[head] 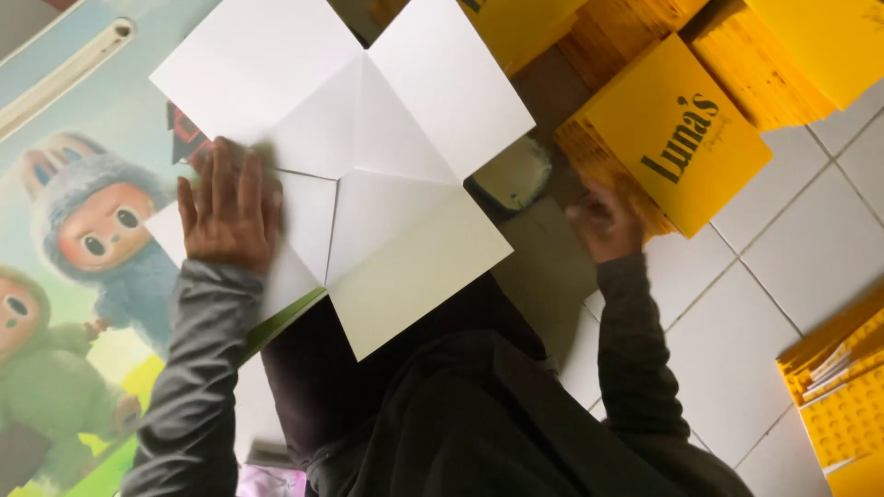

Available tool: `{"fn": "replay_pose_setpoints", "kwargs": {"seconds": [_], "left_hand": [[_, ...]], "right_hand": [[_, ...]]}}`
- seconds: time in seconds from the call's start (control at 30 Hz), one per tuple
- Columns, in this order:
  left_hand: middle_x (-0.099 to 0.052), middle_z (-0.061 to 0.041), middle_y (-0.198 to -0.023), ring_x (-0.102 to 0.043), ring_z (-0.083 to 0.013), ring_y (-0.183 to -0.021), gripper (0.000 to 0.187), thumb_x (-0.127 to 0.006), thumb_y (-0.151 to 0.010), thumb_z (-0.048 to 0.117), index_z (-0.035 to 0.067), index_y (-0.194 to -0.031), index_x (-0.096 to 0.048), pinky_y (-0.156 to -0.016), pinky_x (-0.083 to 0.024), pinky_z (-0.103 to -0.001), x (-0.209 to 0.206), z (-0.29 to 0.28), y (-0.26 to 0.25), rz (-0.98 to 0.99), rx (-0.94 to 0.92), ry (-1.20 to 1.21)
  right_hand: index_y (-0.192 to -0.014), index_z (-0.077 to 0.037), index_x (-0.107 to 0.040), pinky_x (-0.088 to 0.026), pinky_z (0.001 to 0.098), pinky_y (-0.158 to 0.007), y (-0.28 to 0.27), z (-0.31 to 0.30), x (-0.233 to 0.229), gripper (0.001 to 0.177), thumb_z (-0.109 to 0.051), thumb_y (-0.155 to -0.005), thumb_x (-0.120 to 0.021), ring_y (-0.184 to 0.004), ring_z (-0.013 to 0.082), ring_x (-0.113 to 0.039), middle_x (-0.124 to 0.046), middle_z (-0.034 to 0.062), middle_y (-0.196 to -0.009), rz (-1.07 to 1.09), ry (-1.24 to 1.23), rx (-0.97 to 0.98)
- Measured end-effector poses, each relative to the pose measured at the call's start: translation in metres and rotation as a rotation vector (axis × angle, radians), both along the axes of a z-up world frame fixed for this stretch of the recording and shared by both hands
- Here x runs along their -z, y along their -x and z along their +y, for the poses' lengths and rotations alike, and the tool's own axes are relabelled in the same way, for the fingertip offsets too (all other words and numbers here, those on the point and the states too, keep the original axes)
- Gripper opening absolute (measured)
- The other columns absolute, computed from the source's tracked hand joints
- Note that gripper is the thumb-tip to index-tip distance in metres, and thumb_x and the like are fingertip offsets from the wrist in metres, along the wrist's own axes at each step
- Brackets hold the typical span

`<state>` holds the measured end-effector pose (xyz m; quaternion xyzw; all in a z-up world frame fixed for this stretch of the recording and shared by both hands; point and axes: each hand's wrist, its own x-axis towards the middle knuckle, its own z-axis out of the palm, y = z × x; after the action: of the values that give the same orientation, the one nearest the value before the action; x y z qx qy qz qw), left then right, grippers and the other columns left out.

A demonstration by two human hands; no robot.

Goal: The person sits on the floor and glues white paper liners into yellow printed boxes, using a small brush to apply glue from a bowl and pressing the paper flat inside each box. They fold the box flaps closed and place finished boxes onto stacks beside them, repeating the process.

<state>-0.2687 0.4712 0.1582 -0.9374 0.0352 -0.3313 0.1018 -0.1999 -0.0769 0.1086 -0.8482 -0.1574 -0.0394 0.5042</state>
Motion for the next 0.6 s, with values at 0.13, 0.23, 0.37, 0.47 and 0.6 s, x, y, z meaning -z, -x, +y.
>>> {"fn": "replay_pose_setpoints", "kwargs": {"seconds": [0.13, 0.23, 0.37, 0.47, 0.6], "left_hand": [[-0.056, -0.026, -0.145, -0.06, -0.0434, -0.128, 0.054, -0.035, -0.114, 0.04, 0.007, -0.144, -0.065, -0.105, -0.041, -0.058, -0.016, -0.022, 0.002, -0.001, 0.13, 0.261], [-0.057, -0.023, -0.142, -0.058, -0.0459, -0.125, 0.055, -0.042, -0.114, 0.049, 0.012, -0.14, -0.072, -0.101, -0.042, -0.062, -0.018, -0.018, 0.003, 0.013, 0.071, 0.239], [-0.061, -0.005, -0.127, -0.06, -0.0267, -0.107, 0.055, -0.037, -0.112, 0.056, 0.02, -0.123, -0.077, -0.091, -0.045, -0.041, -0.016, -0.022, 0.004, -0.154, -0.016, 0.071], [-0.059, -0.016, -0.127, -0.063, -0.0361, -0.11, 0.052, -0.055, -0.1, 0.051, 0.011, -0.131, -0.069, -0.088, -0.05, -0.045, 0.005, -0.029, 0.006, -0.124, 0.02, 0.16], [-0.057, -0.027, -0.132, -0.057, -0.0452, -0.123, 0.053, -0.048, -0.104, 0.044, 0.007, -0.14, -0.061, -0.102, -0.043, -0.054, -0.006, -0.05, 0.012, -0.14, 0.07, 0.318]], "right_hand": [[-0.152, 0.007, -0.038, -0.047, 0.0619, -0.109, 0.05, -0.053, 0.082, 0.091, -0.029, -0.082, -0.083, -0.128, 0.0519, -0.054, -0.054, 0.0341, -0.135, -0.015, 0.583, -0.014], [-0.15, 0.01, -0.041, -0.039, 0.0621, -0.114, 0.075, -0.039, 0.061, 0.101, -0.053, -0.082, -0.081, -0.133, 0.0537, -0.05, -0.053, 0.0388, -0.137, 0.282, 0.49, 0.136], [-0.159, -0.011, -0.039, -0.045, 0.0504, -0.115, 0.089, -0.095, 0.096, 0.108, -0.062, -0.073, -0.081, -0.136, 0.04, -0.053, -0.054, 0.0234, -0.146, 0.408, 0.63, 0.232], [-0.156, -0.009, -0.05, -0.045, 0.0472, -0.114, 0.088, -0.17, 0.119, 0.074, -0.039, -0.092, -0.073, -0.132, 0.0359, -0.056, -0.06, 0.0222, -0.138, 0.424, 0.344, 0.272], [-0.144, -0.003, -0.065, -0.049, 0.0434, -0.111, 0.049, -0.284, 0.047, 0.059, -0.044, -0.108, -0.043, -0.125, 0.04, -0.065, -0.072, 0.023, -0.129, 0.275, 0.866, 0.107]]}}
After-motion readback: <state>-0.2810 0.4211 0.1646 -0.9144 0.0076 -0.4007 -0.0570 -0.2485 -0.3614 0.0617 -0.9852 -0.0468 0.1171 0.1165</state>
